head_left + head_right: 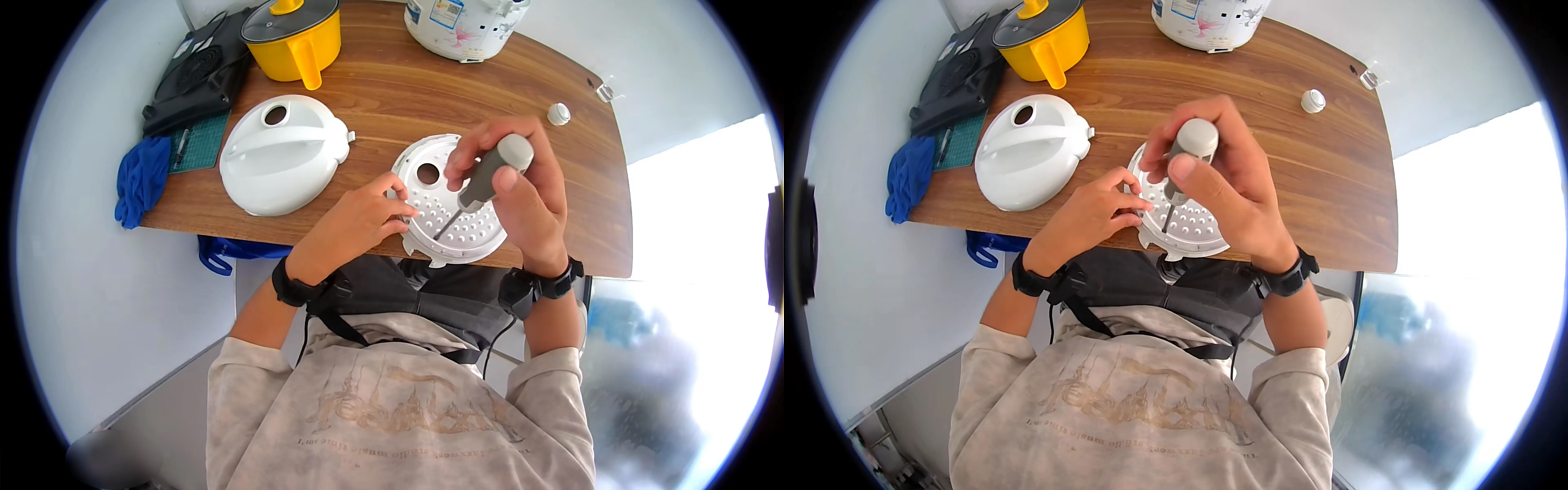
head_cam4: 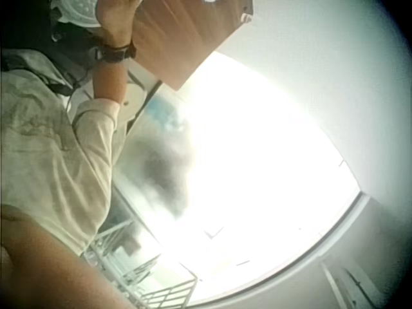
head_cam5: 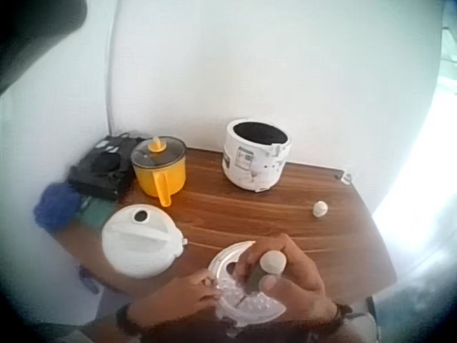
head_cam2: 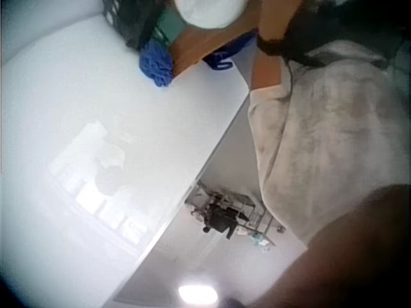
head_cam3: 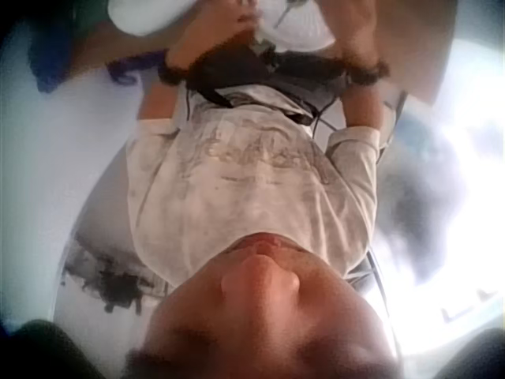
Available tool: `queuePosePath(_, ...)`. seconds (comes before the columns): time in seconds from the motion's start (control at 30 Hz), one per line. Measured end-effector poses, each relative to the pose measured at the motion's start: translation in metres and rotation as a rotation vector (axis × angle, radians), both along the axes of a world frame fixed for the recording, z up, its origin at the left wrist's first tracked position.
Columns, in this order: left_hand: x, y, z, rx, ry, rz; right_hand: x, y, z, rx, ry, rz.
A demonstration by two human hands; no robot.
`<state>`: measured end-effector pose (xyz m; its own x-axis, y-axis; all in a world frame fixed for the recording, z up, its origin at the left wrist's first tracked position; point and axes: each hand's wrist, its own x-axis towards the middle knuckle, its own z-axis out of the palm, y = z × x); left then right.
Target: The person uses a screwdriver to remove a screw from a white plastic lid, then disassembles a small white cylindrical component into two pieces. The person reassembles the cylindrical component and places it back into the lid.
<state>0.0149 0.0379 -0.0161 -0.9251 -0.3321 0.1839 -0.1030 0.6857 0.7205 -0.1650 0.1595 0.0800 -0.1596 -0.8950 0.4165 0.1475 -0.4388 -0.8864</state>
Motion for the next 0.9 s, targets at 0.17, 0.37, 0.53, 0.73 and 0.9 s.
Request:
queuePosePath(0.17, -0.011, 0.003, -0.002, -0.018, 0.010, 0.014, -0.004, -0.002, -0.011, -0.037, -0.026, -0.101)
queuePosePath(0.37, -0.021, 0.003, -0.004, -0.072, 0.012, 0.046, -0.008, -0.009, -0.018, -0.023, -0.108, -0.101)
queuePosePath(0.53, -0.029, 0.006, 0.000, -0.054, -0.028, 0.080, -0.011, -0.015, -0.022, -0.012, -0.247, -0.216)
queuePosePath(0.73, -0.031, 0.006, -0.004, -0.043, 0.009, 0.078, -0.010, -0.021, -0.026, 0.022, -0.133, -0.143)
queuePosePath(0.9, -0.031, 0.006, -0.003, -0.025, -0.007, 0.079, -0.002, -0.025, -0.023, 0.044, -0.097, -0.239)
